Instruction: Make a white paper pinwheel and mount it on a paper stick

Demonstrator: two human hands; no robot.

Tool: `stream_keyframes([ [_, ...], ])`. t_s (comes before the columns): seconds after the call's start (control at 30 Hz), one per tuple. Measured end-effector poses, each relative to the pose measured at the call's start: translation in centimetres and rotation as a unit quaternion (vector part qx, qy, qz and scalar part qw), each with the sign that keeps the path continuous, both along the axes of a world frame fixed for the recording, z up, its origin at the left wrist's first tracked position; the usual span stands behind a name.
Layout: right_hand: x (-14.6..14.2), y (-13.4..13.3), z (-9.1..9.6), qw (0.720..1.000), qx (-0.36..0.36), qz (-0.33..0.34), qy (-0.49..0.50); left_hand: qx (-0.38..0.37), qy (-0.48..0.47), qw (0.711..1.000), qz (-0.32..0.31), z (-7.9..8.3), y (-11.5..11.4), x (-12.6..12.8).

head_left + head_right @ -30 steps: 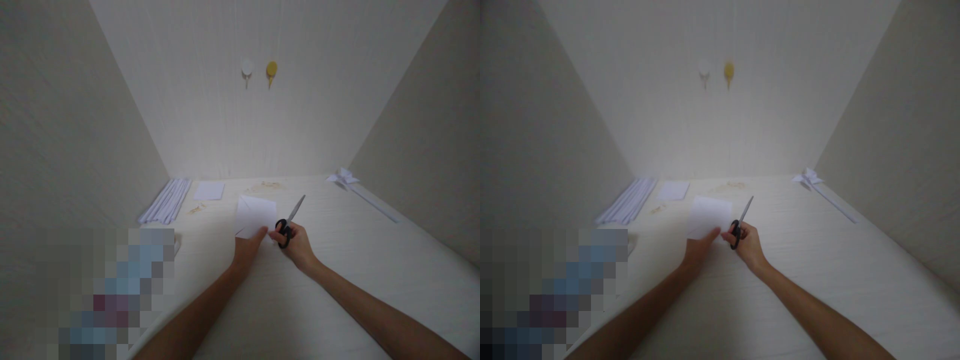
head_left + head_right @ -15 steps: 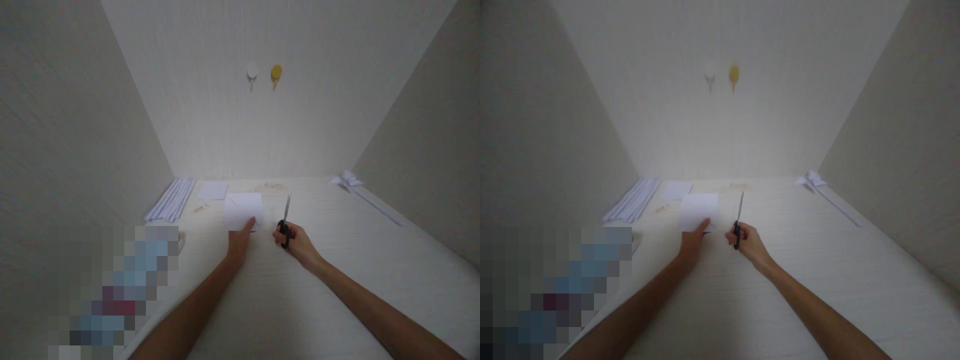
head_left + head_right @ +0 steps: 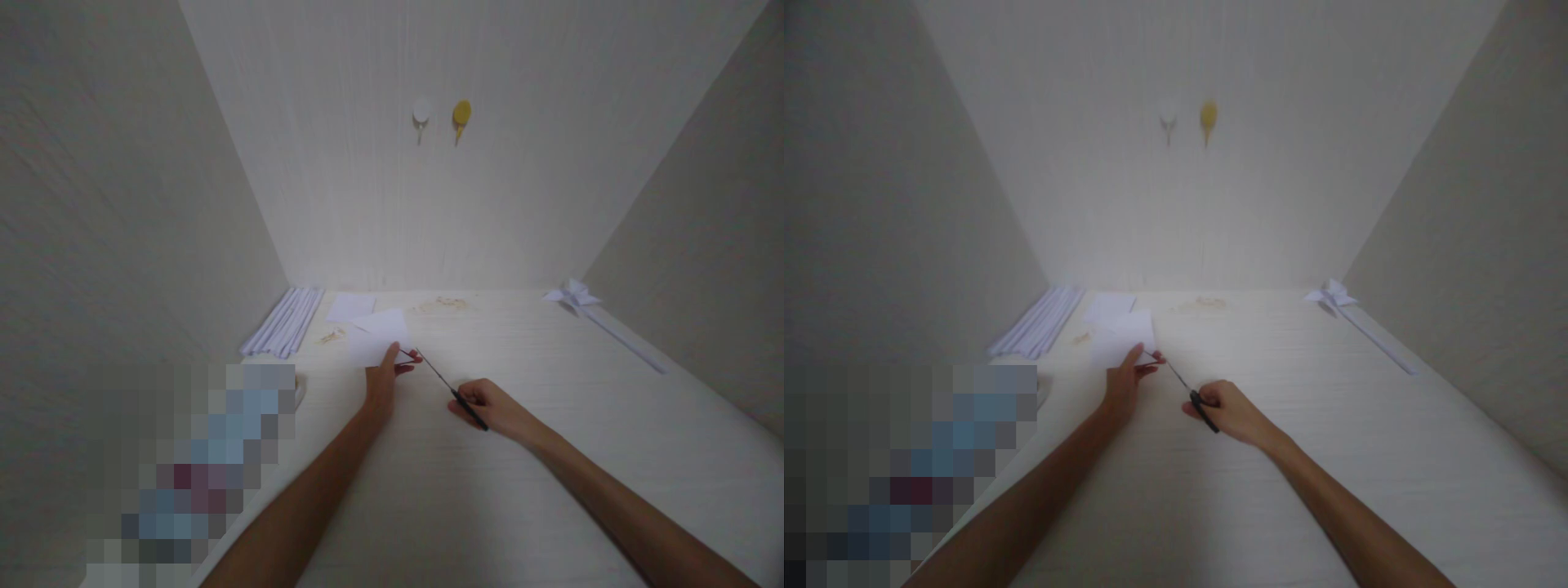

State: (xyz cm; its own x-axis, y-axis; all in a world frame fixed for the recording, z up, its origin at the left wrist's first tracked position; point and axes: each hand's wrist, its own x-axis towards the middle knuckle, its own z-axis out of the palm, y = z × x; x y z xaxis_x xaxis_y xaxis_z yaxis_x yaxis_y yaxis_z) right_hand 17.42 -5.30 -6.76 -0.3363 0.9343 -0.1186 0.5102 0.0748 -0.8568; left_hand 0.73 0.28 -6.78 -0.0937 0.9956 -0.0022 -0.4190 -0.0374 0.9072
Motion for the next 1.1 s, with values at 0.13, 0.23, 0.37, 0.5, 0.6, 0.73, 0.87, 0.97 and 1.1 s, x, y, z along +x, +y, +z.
stream_keyframes([
  [0.13, 0.08, -0.04, 0.07, 0.999, 0.005, 0.003, -0.036, -0.008, 0.001, 1.0, -0.008, 0.09, -0.12, 0.02],
  [0.23, 0.1, -0.1, 0.13, 0.999, -0.003, -0.002, -0.047, -0.015, 0.003, 1.0, -0.01, 0.17, -0.2, 0.07],
  [0.37, -0.01, -0.05, 0.08, 0.998, -0.009, -0.009, -0.056, -0.018, 0.004, 1.0, -0.006, 0.19, -0.26, 0.13],
  [0.5, -0.1, 0.04, -0.08, 0.998, -0.004, -0.01, -0.058, -0.027, 0.001, 1.0, -0.001, 0.05, -0.13, 0.14],
  [0.6, -0.08, 0.07, -0.21, 0.999, 0.001, -0.01, -0.053, -0.03, -0.001, 1.0, -0.005, -0.04, -0.01, 0.15],
  [0.73, 0.0, 0.06, -0.27, 0.998, 0.004, -0.008, -0.057, -0.029, 0.0, 1.0, 0.0, -0.09, 0.06, 0.2],
  [0.87, -0.01, 0.0, -0.15, 0.998, 0.009, -0.007, -0.06, -0.031, 0.002, 1.0, 0.001, -0.01, -0.01, 0.22],
  [0.97, -0.04, -0.06, -0.01, 0.998, 0.011, -0.005, -0.061, -0.027, 0.007, 1.0, 0.002, 0.18, -0.14, 0.22],
  [1.1, -0.04, -0.07, 0.0, 0.998, 0.007, -0.005, -0.062, -0.027, 0.009, 1.0, 0.009, 0.43, -0.27, 0.26],
])
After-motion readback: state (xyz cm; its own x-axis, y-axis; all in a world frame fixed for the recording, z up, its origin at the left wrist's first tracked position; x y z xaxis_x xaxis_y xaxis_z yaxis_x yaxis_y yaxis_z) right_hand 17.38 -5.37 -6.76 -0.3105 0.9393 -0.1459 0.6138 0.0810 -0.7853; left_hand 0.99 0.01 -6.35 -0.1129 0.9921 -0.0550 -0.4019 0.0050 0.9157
